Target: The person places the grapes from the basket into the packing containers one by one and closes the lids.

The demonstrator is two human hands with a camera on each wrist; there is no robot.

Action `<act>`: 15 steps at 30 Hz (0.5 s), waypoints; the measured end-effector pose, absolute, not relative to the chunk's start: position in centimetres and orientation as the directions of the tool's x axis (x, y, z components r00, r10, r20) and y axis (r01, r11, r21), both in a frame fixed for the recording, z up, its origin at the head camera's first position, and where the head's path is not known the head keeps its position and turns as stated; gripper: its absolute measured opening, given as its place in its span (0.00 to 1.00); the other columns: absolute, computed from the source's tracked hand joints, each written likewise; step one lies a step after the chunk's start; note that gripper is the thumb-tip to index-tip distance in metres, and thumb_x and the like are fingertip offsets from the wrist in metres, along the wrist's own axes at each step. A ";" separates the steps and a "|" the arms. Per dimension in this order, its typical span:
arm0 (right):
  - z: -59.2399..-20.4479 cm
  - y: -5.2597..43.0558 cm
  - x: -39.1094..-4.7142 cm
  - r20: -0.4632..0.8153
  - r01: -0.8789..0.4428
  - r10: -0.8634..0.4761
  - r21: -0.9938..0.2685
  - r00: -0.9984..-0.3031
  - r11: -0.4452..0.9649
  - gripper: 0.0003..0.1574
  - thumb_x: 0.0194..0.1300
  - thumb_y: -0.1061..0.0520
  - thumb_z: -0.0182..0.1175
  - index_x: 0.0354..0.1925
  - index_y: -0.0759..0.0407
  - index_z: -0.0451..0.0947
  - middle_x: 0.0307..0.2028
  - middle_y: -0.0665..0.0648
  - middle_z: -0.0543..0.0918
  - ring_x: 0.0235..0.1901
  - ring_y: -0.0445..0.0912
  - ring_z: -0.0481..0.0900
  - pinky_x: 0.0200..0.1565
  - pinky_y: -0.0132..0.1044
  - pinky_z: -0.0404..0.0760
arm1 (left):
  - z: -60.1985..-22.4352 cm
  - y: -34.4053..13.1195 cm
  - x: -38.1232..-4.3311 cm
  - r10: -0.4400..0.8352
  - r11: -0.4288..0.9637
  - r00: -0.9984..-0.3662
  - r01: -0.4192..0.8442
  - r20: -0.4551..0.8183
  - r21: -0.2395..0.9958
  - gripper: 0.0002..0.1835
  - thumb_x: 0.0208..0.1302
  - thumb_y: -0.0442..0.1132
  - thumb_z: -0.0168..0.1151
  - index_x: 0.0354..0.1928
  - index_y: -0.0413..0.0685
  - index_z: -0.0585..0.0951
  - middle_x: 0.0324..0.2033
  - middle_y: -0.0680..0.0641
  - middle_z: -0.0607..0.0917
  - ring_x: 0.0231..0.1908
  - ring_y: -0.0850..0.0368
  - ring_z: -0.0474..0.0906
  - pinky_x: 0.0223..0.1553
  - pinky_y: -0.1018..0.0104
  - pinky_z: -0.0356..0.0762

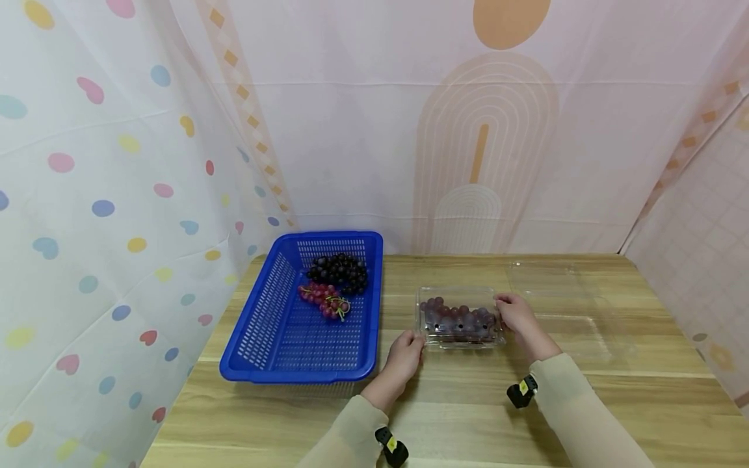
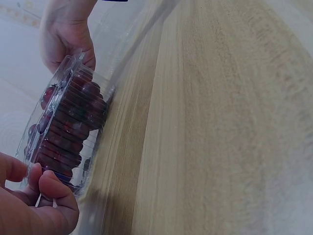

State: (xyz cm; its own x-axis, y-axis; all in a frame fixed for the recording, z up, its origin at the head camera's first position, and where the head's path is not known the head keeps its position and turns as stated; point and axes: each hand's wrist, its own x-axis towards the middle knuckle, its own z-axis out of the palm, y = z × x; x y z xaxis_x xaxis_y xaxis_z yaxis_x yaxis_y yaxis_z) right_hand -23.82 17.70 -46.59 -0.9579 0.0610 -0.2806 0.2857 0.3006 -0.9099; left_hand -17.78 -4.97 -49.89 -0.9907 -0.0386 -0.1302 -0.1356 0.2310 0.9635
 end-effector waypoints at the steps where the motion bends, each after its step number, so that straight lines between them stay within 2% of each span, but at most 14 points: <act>1: -46.6 17.7 -23.8 -0.279 0.284 0.063 -0.909 -0.958 0.304 0.26 0.72 0.63 0.38 0.63 0.77 0.59 0.54 0.72 0.67 0.29 0.39 0.65 0.31 0.29 0.69 | -49.9 -5.0 -17.8 -0.038 0.232 -0.991 -0.135 -0.130 0.963 0.10 0.64 0.36 0.51 0.26 0.39 0.73 0.17 0.49 0.71 0.21 0.60 0.66 0.24 0.69 0.63; 11: -46.6 17.6 -23.8 -0.261 0.271 0.076 -0.908 -0.962 0.320 0.26 0.71 0.63 0.38 0.62 0.77 0.60 0.56 0.74 0.67 0.26 0.38 0.66 0.29 0.28 0.69 | -49.8 -5.0 -17.6 -0.035 0.237 -0.990 -0.138 -0.133 0.962 0.13 0.66 0.41 0.51 0.28 0.40 0.73 0.17 0.52 0.70 0.21 0.59 0.65 0.26 0.67 0.63; 15: -46.5 17.6 -23.7 -0.254 0.267 0.080 -0.913 -0.964 0.309 0.26 0.71 0.63 0.39 0.63 0.78 0.59 0.49 0.72 0.70 0.26 0.37 0.66 0.28 0.28 0.69 | -49.7 -5.1 -17.5 0.000 0.217 -0.984 -0.172 -0.176 0.961 0.13 0.68 0.44 0.49 0.29 0.42 0.72 0.17 0.52 0.69 0.21 0.59 0.65 0.24 0.69 0.63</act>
State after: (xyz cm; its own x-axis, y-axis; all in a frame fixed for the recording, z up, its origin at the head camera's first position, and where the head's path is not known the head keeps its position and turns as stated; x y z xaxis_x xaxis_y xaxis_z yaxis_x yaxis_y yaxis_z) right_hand -23.66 17.59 -46.48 -0.9638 0.0801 -0.2544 0.2666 0.3093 -0.9128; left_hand -17.55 -5.07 -49.67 -0.9844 0.0005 -0.1761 -0.1718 0.2169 0.9610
